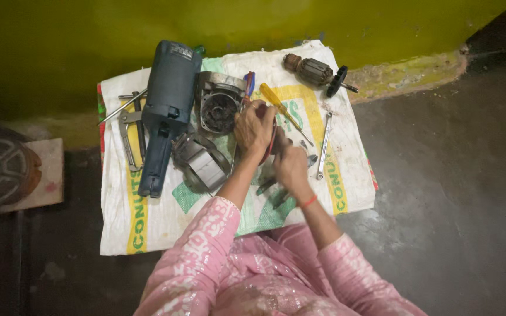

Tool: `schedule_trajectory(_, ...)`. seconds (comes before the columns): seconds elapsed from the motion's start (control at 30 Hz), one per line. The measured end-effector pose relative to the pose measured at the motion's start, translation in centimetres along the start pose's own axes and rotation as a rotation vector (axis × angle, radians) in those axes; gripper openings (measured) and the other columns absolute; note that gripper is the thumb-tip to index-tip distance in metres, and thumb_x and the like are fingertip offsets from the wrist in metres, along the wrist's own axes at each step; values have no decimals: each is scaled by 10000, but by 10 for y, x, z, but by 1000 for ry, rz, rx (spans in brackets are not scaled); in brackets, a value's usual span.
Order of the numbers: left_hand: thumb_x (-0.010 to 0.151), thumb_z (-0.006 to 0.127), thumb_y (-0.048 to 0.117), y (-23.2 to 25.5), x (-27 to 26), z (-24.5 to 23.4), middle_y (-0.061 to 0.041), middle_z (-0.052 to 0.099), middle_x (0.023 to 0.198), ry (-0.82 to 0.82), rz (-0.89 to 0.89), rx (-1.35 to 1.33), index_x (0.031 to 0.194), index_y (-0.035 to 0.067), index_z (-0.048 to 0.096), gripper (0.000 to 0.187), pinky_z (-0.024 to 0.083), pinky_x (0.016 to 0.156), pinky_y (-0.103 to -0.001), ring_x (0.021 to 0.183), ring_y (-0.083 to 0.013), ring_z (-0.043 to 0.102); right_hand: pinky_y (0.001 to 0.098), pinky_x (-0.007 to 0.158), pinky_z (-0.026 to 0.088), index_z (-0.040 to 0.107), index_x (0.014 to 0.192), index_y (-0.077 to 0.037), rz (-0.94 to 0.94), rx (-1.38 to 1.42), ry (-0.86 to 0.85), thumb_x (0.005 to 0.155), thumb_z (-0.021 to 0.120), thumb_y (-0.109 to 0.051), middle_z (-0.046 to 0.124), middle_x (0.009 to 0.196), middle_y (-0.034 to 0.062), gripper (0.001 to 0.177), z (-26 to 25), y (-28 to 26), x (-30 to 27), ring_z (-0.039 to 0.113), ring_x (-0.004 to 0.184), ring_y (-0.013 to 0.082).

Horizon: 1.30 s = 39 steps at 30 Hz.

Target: The person sits on the floor and uses a red sanding disc to clean and polish a cylindrical metal motor part. They rotate the part and rub its surfaces with the disc, then place it down and pick up another small metal component to continue cleaning.

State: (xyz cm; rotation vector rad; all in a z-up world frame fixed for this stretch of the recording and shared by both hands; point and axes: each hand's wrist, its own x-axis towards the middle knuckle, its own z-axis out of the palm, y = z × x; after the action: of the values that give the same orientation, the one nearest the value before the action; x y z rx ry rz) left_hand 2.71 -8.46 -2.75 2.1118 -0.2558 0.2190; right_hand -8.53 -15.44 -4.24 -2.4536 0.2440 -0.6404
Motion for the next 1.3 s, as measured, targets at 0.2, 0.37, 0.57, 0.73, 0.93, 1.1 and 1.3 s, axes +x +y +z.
schedule_trajectory(0.2,829,655,520,6,5,-7,-137,751,1099,-23,-52,-1,1050,136,770,457,502,901,-471,1009,-395,643,546,642,510,516,1474,-34,28,74,13,932,506,-38,656,816,311,542,-3,-1,-11,667,692,467)
schedule_trajectory(0.37,882,646,502,1,0,-6,-152,748,1100,-3,-5,7,1052,117,760,436,497,932,-473,1026,-405,643,552,625,496,535,1438,-57,142,-50,-36,923,531,-89,651,716,267,516,22,-1,-50,663,665,455)
schedule_trajectory(0.57,859,660,477,3,2,-3,-154,748,1109,12,16,-6,1070,117,763,430,498,918,-475,1029,-409,641,521,666,530,548,1456,-96,60,7,11,950,516,-83,699,781,251,508,6,13,0,688,694,429)
schedule_trajectory(0.73,840,662,486,4,3,-1,-146,751,1091,7,-14,7,1038,123,766,427,499,905,-476,1011,-401,646,518,667,540,522,1475,-80,67,82,-15,893,498,-65,715,802,243,583,-2,-5,-5,699,717,434)
schedule_trajectory(0.93,864,656,487,0,2,-3,-147,752,1091,7,17,1,1057,128,760,420,504,933,-467,1017,-392,651,523,717,533,603,1405,-81,104,63,-45,938,514,-80,701,833,263,475,1,-3,5,696,775,453)
schedule_trajectory(1.1,842,665,484,4,2,-5,-155,744,1091,8,-11,-9,1050,123,761,428,497,892,-478,1000,-405,642,500,735,527,606,1392,0,-64,110,114,970,519,-90,683,957,300,440,-7,-12,-1,684,849,461)
schedule_trajectory(1.3,856,639,504,-1,-1,0,-128,765,1081,-40,-35,-37,1075,126,757,453,500,954,-464,1038,-380,657,469,732,546,672,1309,-60,138,180,-63,988,523,-119,718,867,247,358,-13,-10,7,724,816,411)
